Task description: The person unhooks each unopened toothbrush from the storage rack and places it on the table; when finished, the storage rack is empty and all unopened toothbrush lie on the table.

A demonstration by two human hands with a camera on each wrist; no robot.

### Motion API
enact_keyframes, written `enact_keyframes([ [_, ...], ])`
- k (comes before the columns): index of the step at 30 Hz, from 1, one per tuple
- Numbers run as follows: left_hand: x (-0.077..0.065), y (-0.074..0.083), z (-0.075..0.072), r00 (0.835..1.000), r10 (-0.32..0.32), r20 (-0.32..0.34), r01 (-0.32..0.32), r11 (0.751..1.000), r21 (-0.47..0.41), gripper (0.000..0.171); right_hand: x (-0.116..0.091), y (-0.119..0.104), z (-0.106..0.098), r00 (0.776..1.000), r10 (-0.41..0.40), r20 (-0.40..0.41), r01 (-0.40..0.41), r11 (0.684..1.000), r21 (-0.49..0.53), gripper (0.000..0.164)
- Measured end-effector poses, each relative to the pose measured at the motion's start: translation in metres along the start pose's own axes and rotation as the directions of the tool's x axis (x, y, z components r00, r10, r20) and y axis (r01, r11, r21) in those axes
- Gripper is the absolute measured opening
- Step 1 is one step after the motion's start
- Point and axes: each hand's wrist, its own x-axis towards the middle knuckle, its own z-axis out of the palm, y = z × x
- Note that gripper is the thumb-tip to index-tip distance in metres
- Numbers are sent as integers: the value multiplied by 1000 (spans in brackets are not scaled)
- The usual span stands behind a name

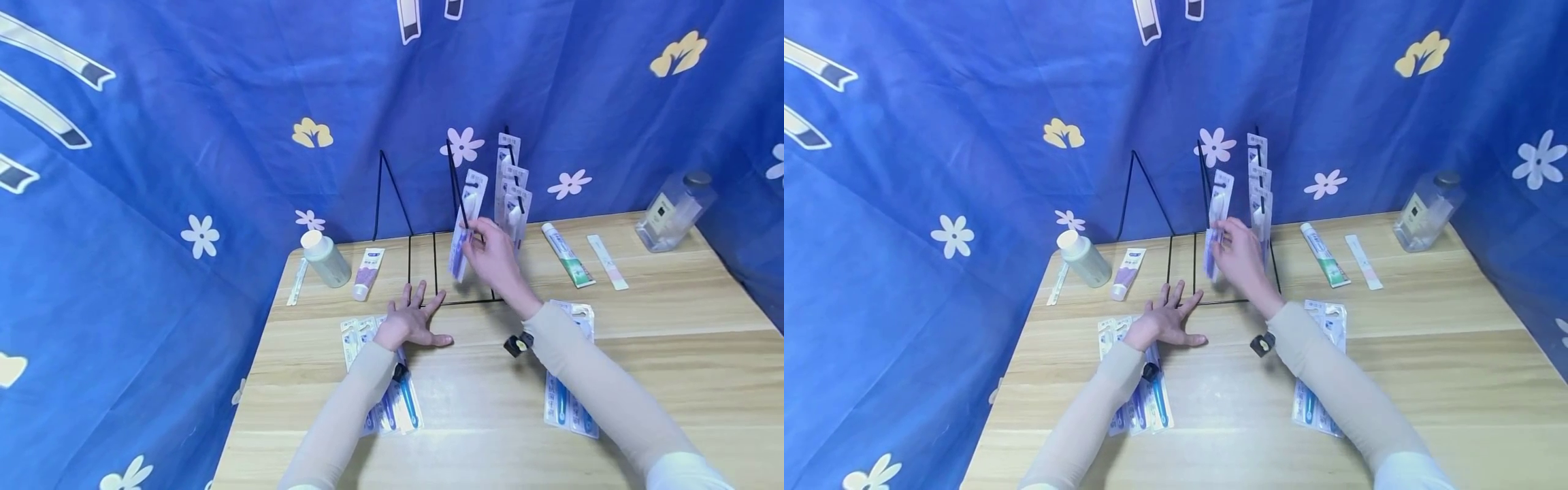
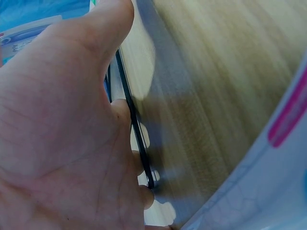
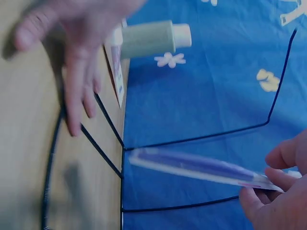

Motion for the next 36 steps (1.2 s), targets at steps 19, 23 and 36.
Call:
enact_keyframes([
  [19, 0, 0, -1, 1000, 18, -8, -18, 1000, -15, 108, -152, 62, -157, 954, 278, 110, -246, 939, -241, 14],
  [23, 0, -1, -1, 1000, 15, -5, -15, 1000, -9, 108, -169, 89, -181, 909, 407, 90, -374, 891, -257, 17],
  [36, 1, -2, -2, 1000, 18, 1, -18, 1000, -1, 108, -185, 123, -185, 853, 511, 105, -426, 798, -426, 24],
])
